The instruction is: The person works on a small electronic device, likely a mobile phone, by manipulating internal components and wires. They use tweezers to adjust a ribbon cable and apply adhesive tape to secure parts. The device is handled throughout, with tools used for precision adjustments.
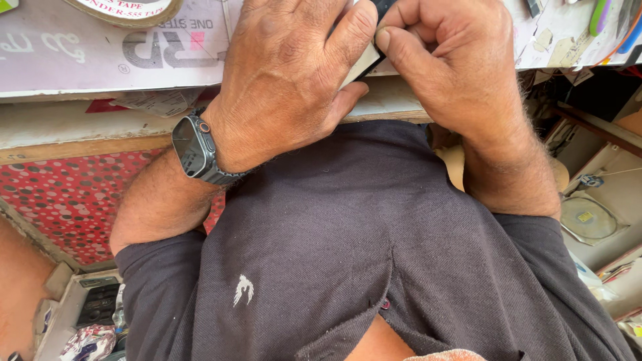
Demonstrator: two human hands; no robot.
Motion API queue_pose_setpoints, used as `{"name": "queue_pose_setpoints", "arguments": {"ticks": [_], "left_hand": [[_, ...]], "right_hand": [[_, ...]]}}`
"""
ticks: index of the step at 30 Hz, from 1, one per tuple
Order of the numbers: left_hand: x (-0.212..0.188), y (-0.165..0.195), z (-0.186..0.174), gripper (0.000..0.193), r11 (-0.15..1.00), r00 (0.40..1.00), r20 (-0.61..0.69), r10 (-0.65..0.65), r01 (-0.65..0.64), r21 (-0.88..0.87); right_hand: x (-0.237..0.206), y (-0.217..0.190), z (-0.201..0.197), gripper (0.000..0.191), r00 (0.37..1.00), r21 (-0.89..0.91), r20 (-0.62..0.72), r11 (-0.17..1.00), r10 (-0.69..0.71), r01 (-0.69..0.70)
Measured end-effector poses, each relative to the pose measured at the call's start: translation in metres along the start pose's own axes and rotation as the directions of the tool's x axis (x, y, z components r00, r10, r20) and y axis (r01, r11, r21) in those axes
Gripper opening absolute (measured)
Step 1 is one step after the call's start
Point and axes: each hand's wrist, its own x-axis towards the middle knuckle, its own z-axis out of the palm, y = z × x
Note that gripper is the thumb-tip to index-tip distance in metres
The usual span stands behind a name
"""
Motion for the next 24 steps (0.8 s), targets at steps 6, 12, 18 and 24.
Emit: {"name": "queue_pose_setpoints", "arguments": {"ticks": [6,12,18,24], "left_hand": [[0.0009,-0.0022,-0.0018,0.065,1.000,1.000,-0.007,0.011,-0.011,-0.020],[0.0014,-0.0038,-0.0010,0.064,1.000,0.999,-0.032,0.030,-0.030,0.004],[0.0012,-0.0042,-0.0004,0.065,0.999,0.999,-0.038,0.033,-0.033,0.007],[0.0013,-0.0044,-0.0004,0.066,0.999,0.999,-0.038,0.034,-0.035,-0.015]], "right_hand": [[0.0011,-0.0016,0.0001,0.003,0.999,-0.070,-0.012,0.996,-0.048,0.047],[0.0026,-0.0037,0.0009,0.004,0.996,-0.069,-0.009,0.994,-0.091,0.090],[0.0026,-0.0051,0.0012,0.003,0.997,-0.094,-0.013,0.993,-0.074,0.072],[-0.0001,-0.0025,0.0011,0.004,0.995,-0.144,-0.034,0.986,-0.089,0.083]]}}
